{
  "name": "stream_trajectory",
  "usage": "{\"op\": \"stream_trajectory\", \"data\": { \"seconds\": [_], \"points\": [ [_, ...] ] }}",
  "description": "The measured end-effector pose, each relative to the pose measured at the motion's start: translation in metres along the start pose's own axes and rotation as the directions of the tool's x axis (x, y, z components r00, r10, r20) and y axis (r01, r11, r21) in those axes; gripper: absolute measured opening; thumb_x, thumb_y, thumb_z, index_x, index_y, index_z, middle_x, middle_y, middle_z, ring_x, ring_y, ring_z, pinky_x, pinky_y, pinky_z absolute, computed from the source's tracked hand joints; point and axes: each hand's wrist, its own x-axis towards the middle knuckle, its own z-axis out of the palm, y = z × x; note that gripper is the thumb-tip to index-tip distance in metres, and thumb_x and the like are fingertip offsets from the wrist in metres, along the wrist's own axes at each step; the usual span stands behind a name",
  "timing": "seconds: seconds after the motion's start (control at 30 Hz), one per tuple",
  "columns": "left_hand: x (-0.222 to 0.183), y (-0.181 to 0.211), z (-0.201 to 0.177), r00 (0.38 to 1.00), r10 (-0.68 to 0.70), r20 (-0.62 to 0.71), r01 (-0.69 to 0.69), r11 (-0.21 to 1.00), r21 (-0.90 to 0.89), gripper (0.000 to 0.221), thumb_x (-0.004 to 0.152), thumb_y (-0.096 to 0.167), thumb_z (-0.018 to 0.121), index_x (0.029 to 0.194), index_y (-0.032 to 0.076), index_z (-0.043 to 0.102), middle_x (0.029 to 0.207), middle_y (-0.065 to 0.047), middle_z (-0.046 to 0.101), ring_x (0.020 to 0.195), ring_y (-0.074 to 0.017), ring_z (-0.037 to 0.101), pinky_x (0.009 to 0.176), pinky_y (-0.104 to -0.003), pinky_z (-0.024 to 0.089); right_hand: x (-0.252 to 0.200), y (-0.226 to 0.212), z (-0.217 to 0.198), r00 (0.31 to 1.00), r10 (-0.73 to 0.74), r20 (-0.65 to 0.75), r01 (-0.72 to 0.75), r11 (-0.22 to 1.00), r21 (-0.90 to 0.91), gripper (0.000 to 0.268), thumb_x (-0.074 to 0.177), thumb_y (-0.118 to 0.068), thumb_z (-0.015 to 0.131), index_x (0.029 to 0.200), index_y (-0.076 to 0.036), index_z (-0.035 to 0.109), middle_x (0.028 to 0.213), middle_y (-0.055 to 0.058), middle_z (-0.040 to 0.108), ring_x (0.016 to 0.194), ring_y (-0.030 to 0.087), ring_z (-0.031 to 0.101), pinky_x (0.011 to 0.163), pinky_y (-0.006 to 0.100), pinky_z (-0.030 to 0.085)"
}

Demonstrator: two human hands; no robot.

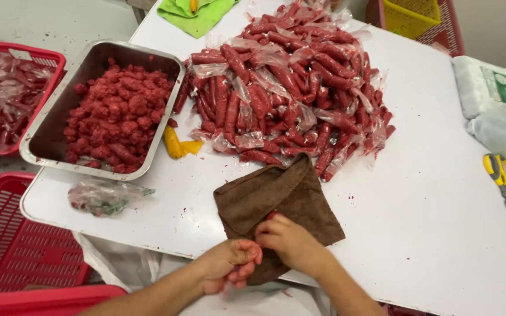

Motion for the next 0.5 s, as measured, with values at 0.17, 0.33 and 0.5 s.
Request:
{"op": "stream_trajectory", "data": {
  "seconds": [0.17, 0.33, 0.5],
  "points": [
    [-0.038, 0.055, 0.029, 0.736, 0.357, 0.575, -0.667, 0.238, 0.706, 0.008, 0.098, 0.015, 0.063, 0.095, 0.011, 0.069, 0.063, -0.003, 0.058, 0.052, -0.0166, 0.055, 0.051, -0.029, 0.044, -0.006, -0.052, -0.073, 0.993, -0.096, 0.066, 0.047, 0.853, 0.520, 0.035, 0.109, -0.026, 0.039, 0.098, -0.009, 0.068, 0.108, 0.009, 0.068, 0.087, 0.029, 0.061, 0.080, 0.043, 0.047],
    [-0.008, 0.053, 0.050, 0.545, 0.279, 0.790, -0.731, -0.304, 0.611, 0.011, 0.093, 0.017, 0.060, 0.095, 0.023, 0.069, 0.082, 0.004, 0.070, 0.076, -0.0192, 0.070, 0.067, -0.036, 0.053, -0.047, -0.066, -0.018, 0.896, 0.439, -0.065, 0.009, 0.128, 0.992, 0.023, 0.082, -0.017, 0.081, 0.068, 0.001, 0.075, 0.082, 0.019, 0.077, 0.070, 0.029, 0.062, 0.077, 0.052, 0.056],
    [0.054, 0.001, 0.065, 0.881, 0.440, 0.174, -0.441, 0.897, -0.033, 0.011, 0.092, 0.004, 0.068, 0.099, -0.004, 0.069, 0.057, -0.014, 0.059, 0.042, -0.0205, 0.062, 0.032, -0.024, 0.044, -0.048, -0.038, 0.025, 0.307, 0.900, -0.311, 0.499, 0.126, 0.857, 0.026, 0.074, -0.009, 0.086, 0.097, -0.004, 0.074, 0.100, 0.008, 0.070, 0.100, 0.025, 0.061, 0.088, 0.036, 0.053]
  ]
}}
